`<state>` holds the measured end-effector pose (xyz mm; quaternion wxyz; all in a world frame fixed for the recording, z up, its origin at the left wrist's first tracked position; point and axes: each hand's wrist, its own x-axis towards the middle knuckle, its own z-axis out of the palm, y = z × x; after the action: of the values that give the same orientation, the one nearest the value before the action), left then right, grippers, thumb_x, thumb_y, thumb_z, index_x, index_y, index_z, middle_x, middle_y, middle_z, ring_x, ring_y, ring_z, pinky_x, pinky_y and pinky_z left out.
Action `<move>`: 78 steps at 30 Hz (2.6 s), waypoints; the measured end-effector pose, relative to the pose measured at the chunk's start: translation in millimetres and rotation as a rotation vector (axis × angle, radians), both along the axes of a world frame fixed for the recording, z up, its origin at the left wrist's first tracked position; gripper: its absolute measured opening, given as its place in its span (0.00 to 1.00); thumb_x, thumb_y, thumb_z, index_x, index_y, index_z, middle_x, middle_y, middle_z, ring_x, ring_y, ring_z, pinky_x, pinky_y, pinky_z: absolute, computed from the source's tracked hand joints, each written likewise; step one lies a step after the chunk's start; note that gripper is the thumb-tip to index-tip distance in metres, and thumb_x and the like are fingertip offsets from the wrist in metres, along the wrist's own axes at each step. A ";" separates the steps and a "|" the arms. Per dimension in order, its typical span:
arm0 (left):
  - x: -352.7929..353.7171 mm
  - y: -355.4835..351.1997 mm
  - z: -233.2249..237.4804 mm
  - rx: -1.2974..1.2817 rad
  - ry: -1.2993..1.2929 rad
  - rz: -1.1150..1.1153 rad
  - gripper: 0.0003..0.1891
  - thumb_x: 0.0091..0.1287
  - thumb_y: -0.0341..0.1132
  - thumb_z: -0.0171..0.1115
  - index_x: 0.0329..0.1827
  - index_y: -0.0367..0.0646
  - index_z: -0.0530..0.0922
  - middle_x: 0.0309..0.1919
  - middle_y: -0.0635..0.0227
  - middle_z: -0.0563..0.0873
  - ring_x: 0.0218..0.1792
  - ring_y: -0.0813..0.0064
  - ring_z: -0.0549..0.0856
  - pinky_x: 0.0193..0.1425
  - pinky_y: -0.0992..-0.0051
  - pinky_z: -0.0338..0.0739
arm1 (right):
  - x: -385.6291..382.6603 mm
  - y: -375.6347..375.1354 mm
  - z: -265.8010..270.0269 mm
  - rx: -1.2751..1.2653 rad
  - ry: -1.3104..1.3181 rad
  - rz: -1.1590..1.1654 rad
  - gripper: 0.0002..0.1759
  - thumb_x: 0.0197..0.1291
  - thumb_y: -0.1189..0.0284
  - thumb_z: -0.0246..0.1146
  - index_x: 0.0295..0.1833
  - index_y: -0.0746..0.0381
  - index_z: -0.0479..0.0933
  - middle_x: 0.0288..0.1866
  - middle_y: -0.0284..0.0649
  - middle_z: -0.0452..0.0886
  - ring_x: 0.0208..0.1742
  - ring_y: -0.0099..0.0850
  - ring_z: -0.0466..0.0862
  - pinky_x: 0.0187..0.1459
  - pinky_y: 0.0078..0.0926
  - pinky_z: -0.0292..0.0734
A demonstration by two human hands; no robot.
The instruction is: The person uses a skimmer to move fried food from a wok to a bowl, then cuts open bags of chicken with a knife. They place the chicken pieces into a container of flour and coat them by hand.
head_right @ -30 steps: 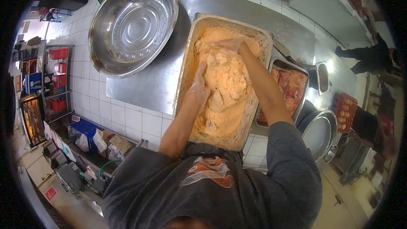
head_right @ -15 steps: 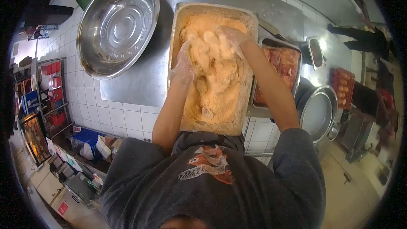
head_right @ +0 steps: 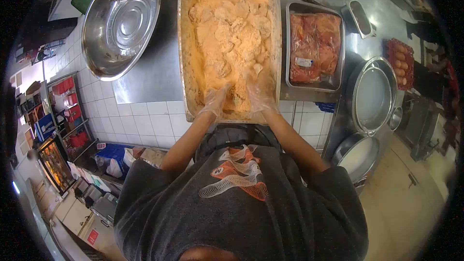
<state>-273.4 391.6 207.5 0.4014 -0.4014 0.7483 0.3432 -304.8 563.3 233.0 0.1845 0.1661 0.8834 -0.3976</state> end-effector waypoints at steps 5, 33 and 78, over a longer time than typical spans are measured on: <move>8.8 13.2 18.7 0.477 -0.030 0.444 0.37 0.67 0.56 0.63 0.70 0.37 0.70 0.62 0.52 0.78 0.60 0.57 0.79 0.61 0.55 0.75 | 37.4 -10.5 -100.8 -0.068 -0.543 -0.277 0.30 0.72 0.52 0.51 0.59 0.70 0.75 0.49 0.56 0.82 0.51 0.44 0.83 0.50 0.40 0.77; -104.3 -22.3 39.3 -0.075 0.656 0.055 0.42 0.68 0.56 0.59 0.73 0.30 0.63 0.67 0.39 0.72 0.67 0.45 0.74 0.74 0.58 0.65 | -43.3 -29.1 71.1 -1.653 -0.260 -1.263 0.32 0.75 0.50 0.47 0.71 0.63 0.69 0.64 0.43 0.78 0.59 0.39 0.82 0.56 0.36 0.83; -136.2 -9.4 -26.6 -0.332 0.489 0.141 0.47 0.63 0.54 0.66 0.78 0.35 0.57 0.70 0.41 0.69 0.69 0.47 0.72 0.72 0.59 0.68 | -168.6 -19.1 21.9 0.187 0.025 -0.072 0.55 0.62 0.36 0.54 0.75 0.75 0.56 0.75 0.62 0.63 0.74 0.55 0.66 0.73 0.48 0.60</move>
<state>-409.6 382.1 181.0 0.1138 -0.4180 0.8388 0.3298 -473.4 544.2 255.0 0.1428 0.2091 0.9123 -0.3219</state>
